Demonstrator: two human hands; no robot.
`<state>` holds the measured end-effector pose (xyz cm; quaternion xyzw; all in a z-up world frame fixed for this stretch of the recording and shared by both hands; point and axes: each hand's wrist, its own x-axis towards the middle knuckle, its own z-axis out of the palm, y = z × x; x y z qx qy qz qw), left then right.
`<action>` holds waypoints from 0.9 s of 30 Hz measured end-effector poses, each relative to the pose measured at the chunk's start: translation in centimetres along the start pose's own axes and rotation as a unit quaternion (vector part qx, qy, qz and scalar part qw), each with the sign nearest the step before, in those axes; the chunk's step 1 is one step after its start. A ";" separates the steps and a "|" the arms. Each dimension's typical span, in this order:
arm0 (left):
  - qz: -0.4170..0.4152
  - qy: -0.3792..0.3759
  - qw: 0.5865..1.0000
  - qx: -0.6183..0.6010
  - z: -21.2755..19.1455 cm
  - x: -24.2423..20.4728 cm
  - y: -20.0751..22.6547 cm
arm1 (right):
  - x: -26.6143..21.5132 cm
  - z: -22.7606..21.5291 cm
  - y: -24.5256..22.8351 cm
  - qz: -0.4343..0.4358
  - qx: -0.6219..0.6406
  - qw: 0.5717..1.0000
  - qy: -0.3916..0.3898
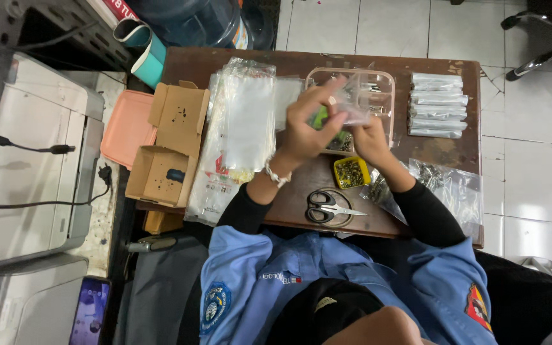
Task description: The person sorts small metal hardware components, such as screws and washers, from a large plastic organizer into smaller green and yellow containers. They also handle clear plastic bags and a pair of scissors resting on the table.
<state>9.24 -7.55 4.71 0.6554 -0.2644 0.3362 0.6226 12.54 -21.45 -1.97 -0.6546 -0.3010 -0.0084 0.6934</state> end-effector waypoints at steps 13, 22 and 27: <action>-0.354 -0.178 0.898 -0.194 -0.8 -4.5 -6.1 | 3.1 -3.1 -6.7 -0.065 -0.115 0.991 -0.009; -0.367 -0.149 0.894 -0.211 -0.6 -4.5 -5.8 | 2.2 -3.3 -8.4 0.077 -0.157 0.984 -0.034; -0.405 -0.159 0.867 -0.242 -0.8 -11.1 -16.5 | 2.4 -2.9 -10.0 0.030 -0.219 0.974 -0.056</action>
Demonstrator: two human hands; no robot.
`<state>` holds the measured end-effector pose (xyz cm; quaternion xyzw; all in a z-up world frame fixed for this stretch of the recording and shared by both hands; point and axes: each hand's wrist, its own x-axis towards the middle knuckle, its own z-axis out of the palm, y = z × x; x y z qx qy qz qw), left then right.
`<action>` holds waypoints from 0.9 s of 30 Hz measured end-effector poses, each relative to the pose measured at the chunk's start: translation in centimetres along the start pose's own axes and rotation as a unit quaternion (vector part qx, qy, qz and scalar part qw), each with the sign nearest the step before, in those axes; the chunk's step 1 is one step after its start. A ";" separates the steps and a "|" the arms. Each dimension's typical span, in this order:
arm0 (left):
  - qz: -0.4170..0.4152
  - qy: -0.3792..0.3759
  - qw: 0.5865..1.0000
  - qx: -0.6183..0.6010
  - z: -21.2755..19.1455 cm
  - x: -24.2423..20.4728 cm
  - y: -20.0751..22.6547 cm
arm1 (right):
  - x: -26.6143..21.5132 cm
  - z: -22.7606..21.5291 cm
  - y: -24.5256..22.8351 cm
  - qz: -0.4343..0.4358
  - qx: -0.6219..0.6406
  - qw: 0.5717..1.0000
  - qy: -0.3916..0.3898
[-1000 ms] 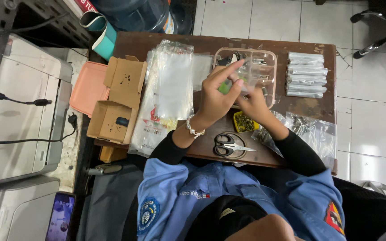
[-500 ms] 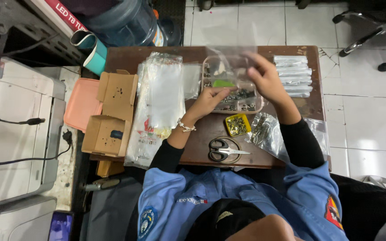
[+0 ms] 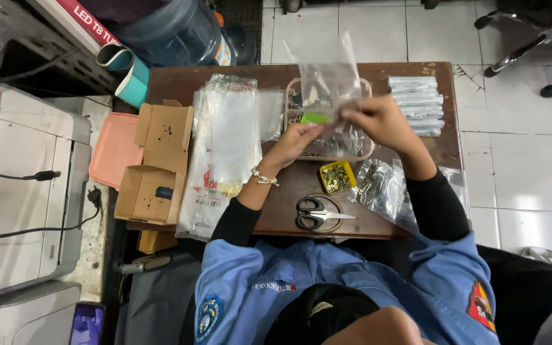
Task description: The person sorts small metal hardware components, such as screws and washers, from a large plastic organizer into smaller green and yellow containers. They also handle clear plastic bags and a pair of scissors resting on the table.
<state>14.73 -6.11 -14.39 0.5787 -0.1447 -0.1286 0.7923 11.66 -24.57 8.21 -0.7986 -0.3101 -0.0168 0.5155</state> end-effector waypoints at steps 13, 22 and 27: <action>-0.004 0.025 0.998 -0.052 5.7 -2.6 11.3 | 0.8 -1.1 0.7 -0.004 0.082 0.995 -0.055; 0.010 0.088 0.996 0.004 3.9 -2.0 9.7 | 0.6 0.1 6.3 0.108 0.081 0.984 -0.114; 0.052 0.106 0.973 0.198 4.4 -1.8 11.9 | 1.1 0.7 5.8 0.045 0.062 0.985 -0.157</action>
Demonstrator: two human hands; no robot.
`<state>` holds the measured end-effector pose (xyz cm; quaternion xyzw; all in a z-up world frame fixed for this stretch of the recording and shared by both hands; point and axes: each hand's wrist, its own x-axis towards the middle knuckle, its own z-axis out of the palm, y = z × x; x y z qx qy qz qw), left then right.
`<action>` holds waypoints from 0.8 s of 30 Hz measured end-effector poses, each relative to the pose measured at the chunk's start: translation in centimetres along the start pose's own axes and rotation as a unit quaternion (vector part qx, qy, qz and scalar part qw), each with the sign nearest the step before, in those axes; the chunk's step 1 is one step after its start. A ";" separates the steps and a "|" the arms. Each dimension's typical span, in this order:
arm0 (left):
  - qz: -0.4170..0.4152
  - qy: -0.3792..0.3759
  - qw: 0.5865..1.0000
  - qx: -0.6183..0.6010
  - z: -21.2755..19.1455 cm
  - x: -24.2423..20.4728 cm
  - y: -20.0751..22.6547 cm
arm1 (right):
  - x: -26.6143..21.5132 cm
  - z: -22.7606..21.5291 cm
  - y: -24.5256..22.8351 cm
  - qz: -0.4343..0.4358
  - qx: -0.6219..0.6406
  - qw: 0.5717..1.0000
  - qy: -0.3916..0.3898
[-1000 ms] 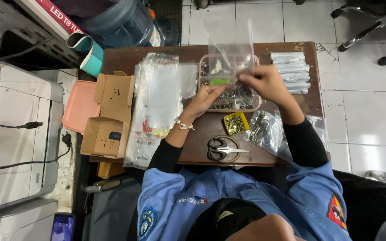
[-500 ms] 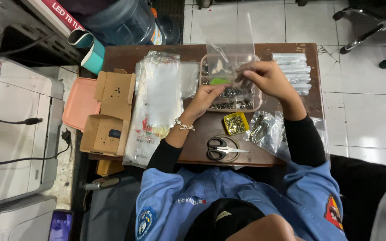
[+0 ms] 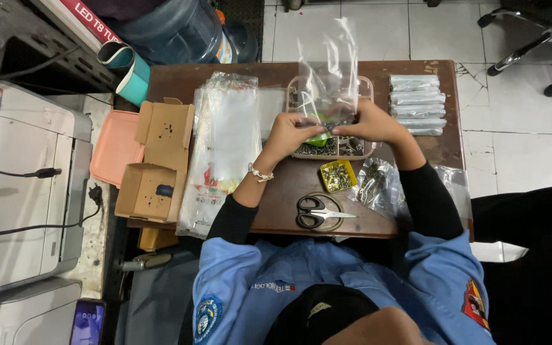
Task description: The person sorts small metal hardware components, such as screws and washers, from a large plastic organizer into smaller green and yellow containers. They also handle clear plastic bags and a pair of scissors resting on the table.
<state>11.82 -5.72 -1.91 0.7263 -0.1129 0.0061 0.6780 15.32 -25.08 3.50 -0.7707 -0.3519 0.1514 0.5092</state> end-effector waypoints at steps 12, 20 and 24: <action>-0.019 -0.016 0.999 -0.036 -0.2 0.5 -1.4 | -0.7 0.1 2.7 -0.004 0.062 0.995 0.072; -0.036 -0.206 0.978 0.008 -0.6 0.0 0.9 | 0.4 -1.3 -1.8 0.038 0.338 0.927 0.156; -0.064 -0.268 0.951 0.137 -0.1 -0.6 1.6 | 0.0 -3.9 -3.9 -0.010 0.244 0.945 0.216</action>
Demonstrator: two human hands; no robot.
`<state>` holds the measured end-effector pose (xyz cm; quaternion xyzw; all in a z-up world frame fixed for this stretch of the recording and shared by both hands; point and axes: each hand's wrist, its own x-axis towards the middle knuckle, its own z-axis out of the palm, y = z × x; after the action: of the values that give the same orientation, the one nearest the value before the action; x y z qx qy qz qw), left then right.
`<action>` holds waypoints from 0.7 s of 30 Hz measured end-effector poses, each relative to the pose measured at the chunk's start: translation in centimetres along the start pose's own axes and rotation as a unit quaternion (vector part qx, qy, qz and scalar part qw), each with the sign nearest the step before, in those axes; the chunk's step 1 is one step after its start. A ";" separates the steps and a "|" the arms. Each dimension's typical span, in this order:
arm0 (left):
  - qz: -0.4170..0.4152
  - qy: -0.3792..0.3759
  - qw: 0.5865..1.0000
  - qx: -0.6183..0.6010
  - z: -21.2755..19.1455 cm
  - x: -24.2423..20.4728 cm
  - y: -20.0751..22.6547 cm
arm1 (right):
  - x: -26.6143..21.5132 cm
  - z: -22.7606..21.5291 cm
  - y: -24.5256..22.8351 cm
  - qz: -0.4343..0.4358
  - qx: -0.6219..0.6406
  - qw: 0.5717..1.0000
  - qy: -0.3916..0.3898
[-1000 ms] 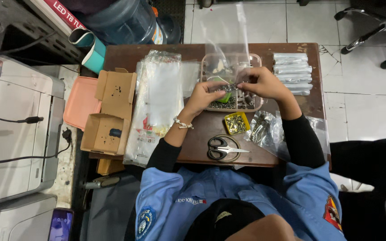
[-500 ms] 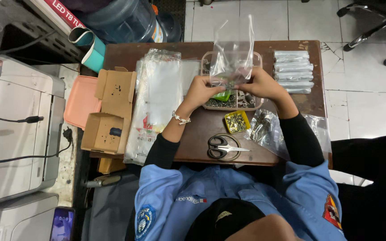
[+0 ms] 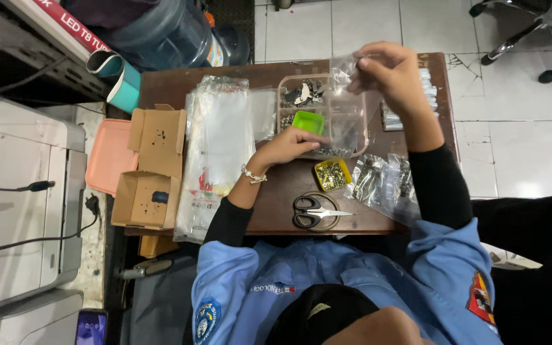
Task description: The person sorts small metal hardware components, such as screws and washers, from a large plastic organizer into smaller green and yellow containers. They also handle clear plastic bags and a pair of scissors resting on the table.
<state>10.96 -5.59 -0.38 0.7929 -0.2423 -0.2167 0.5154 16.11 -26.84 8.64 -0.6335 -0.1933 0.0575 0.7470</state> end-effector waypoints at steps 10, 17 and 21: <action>-0.003 -0.035 0.999 -0.009 0.4 0.0 -0.8 | 0.4 -1.4 -6.0 -0.044 -0.420 0.865 -0.270; 0.024 -0.037 0.993 -0.107 1.4 0.8 0.2 | -1.3 -2.3 -6.1 -0.120 -0.409 0.888 -0.175; 0.073 -0.042 0.981 -0.175 3.1 2.3 0.9 | -6.0 -5.0 -7.5 -0.042 -0.391 0.916 -0.078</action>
<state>10.80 -9.54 -0.92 0.6609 -0.2788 -0.2506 0.6501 11.22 -34.83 13.97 -0.8598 -0.2842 -0.0043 0.4242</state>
